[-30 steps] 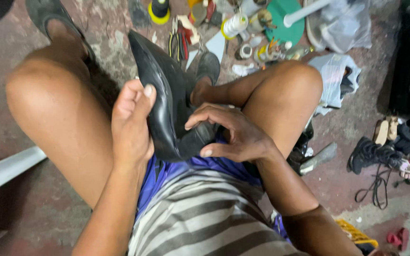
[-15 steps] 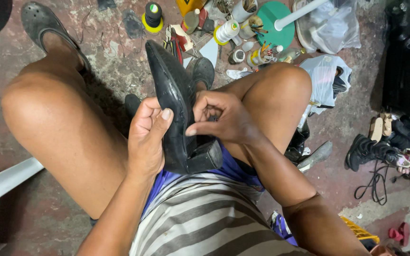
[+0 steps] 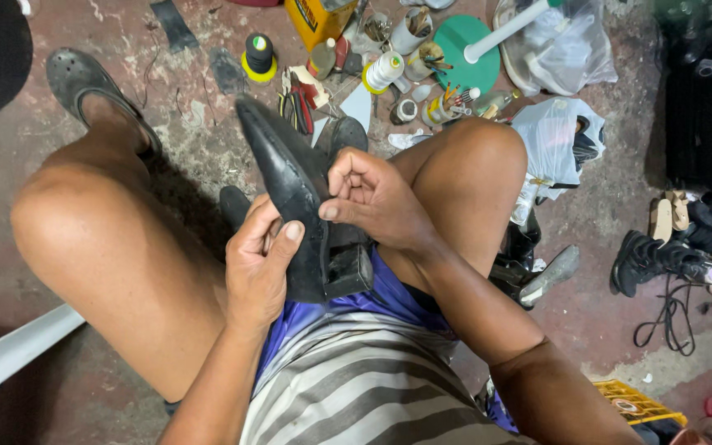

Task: The person holds a black high-heeled shoe and presses a new sole piece onto the bottom of the shoe. They rub and smooth the sole with their hands, then flip the shoe to press and smooth the upper part of the shoe. Finally, the shoe is placed on the floor.

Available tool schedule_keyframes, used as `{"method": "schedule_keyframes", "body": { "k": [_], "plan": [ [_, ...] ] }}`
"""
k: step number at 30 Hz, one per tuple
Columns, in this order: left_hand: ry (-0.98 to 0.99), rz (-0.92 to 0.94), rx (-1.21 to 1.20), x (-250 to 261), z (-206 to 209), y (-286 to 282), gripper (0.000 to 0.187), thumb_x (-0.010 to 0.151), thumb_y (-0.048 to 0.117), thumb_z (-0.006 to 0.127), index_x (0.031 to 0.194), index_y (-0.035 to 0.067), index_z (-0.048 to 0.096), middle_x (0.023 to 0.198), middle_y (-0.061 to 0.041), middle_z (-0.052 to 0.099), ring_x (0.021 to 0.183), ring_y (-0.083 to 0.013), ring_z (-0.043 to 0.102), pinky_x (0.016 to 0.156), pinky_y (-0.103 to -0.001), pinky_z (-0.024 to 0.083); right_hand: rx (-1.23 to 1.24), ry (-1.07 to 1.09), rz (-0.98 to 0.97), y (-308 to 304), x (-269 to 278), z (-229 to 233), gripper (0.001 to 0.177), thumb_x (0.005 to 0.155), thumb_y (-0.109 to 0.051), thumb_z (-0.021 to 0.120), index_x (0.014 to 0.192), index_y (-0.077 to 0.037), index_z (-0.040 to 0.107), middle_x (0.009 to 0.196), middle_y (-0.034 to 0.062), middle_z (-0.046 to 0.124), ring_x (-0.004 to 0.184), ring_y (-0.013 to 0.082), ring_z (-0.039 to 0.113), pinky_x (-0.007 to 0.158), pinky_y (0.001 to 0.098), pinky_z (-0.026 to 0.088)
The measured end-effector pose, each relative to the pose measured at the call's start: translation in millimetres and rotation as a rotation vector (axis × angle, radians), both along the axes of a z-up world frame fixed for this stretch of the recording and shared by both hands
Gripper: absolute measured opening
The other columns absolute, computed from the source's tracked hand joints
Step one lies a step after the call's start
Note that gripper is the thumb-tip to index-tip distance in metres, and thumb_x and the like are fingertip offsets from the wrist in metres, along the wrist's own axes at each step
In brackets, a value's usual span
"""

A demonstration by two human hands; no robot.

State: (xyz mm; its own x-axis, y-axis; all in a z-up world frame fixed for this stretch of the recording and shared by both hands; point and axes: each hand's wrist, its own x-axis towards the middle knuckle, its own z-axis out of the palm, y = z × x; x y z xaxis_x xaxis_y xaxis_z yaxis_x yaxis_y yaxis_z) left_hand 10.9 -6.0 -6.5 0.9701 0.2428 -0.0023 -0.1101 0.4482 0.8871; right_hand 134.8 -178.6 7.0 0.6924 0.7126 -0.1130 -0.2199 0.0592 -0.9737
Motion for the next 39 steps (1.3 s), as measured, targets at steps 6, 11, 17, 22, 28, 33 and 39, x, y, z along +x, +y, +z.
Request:
{"method": "schedule_keyframes", "body": {
  "k": [6,11,17,22,28,33,39],
  "plan": [
    [-0.044,0.189,0.143,5,16,3,0.043,0.105,0.009,0.064,0.144,-0.003,0.054,0.141,-0.005,0.052,0.13,-0.0146,0.052,0.116,-0.029,0.04,-0.01,-0.022,0.2,-14,-12,9,0.06,0.098,-0.047,0.062,0.141,-0.006,0.049,0.129,-0.0007,0.057,0.117,0.0086,0.062,0.103,0.0232,0.046],
    [-0.128,0.047,0.126,11,35,7,0.057,0.105,0.009,0.061,0.157,0.0,0.039,0.156,-0.01,0.045,0.142,-0.0202,0.049,0.121,-0.034,0.039,0.04,0.072,0.019,-14,-52,-16,0.05,0.11,-0.038,0.059,0.141,0.0,0.049,0.124,0.0048,0.061,0.118,0.0128,0.057,0.105,0.0316,0.046],
    [0.07,0.23,0.189,8,39,35,0.037,0.107,0.01,0.056,0.143,0.001,0.052,0.139,-0.011,0.062,0.125,-0.0182,0.063,0.09,-0.029,0.058,0.299,0.794,-0.305,-17,-38,-40,0.04,0.105,-0.032,0.048,0.131,-0.002,0.054,0.12,0.0083,0.07,0.112,0.0191,0.068,0.099,0.0374,0.056],
    [0.228,0.439,0.168,-19,20,61,0.019,0.111,0.014,0.057,0.125,0.002,0.062,0.095,-0.007,0.064,0.07,-0.008,0.055,0.056,-0.021,0.044,0.526,0.833,-0.147,-29,-32,-50,0.036,0.109,-0.032,0.042,0.126,-0.007,0.062,0.105,0.0139,0.071,0.082,0.0259,0.069,0.064,0.0355,0.056],
    [0.286,0.478,0.296,-76,12,90,0.042,0.119,0.036,0.051,0.103,0.001,0.067,0.076,-0.004,0.06,0.058,-0.0066,0.05,0.052,-0.02,0.036,0.466,0.875,-0.168,-25,-34,-48,0.046,0.111,-0.037,0.04,0.11,0.001,0.067,0.09,0.0167,0.069,0.069,0.0247,0.063,0.049,0.0284,0.045],
    [0.333,0.092,0.121,-50,4,47,0.041,0.097,0.033,0.053,0.132,0.011,0.051,0.115,-0.001,0.066,0.092,-0.0091,0.068,0.072,-0.025,0.056,0.641,0.861,-0.018,-16,-43,-52,0.04,0.115,-0.03,0.044,0.12,0.003,0.068,0.1,0.0164,0.072,0.07,0.0239,0.067,0.056,0.0328,0.054],
    [0.364,-0.023,-0.539,-10,-14,21,0.025,0.101,0.014,0.067,0.121,0.001,0.061,0.111,-0.01,0.069,0.094,-0.0195,0.069,0.084,-0.035,0.057,0.245,0.706,-0.192,-4,-56,-57,0.033,0.095,-0.017,0.061,0.126,-0.006,0.063,0.119,0.0094,0.069,0.111,0.0205,0.067,0.101,0.0412,0.052]
  ]
}}
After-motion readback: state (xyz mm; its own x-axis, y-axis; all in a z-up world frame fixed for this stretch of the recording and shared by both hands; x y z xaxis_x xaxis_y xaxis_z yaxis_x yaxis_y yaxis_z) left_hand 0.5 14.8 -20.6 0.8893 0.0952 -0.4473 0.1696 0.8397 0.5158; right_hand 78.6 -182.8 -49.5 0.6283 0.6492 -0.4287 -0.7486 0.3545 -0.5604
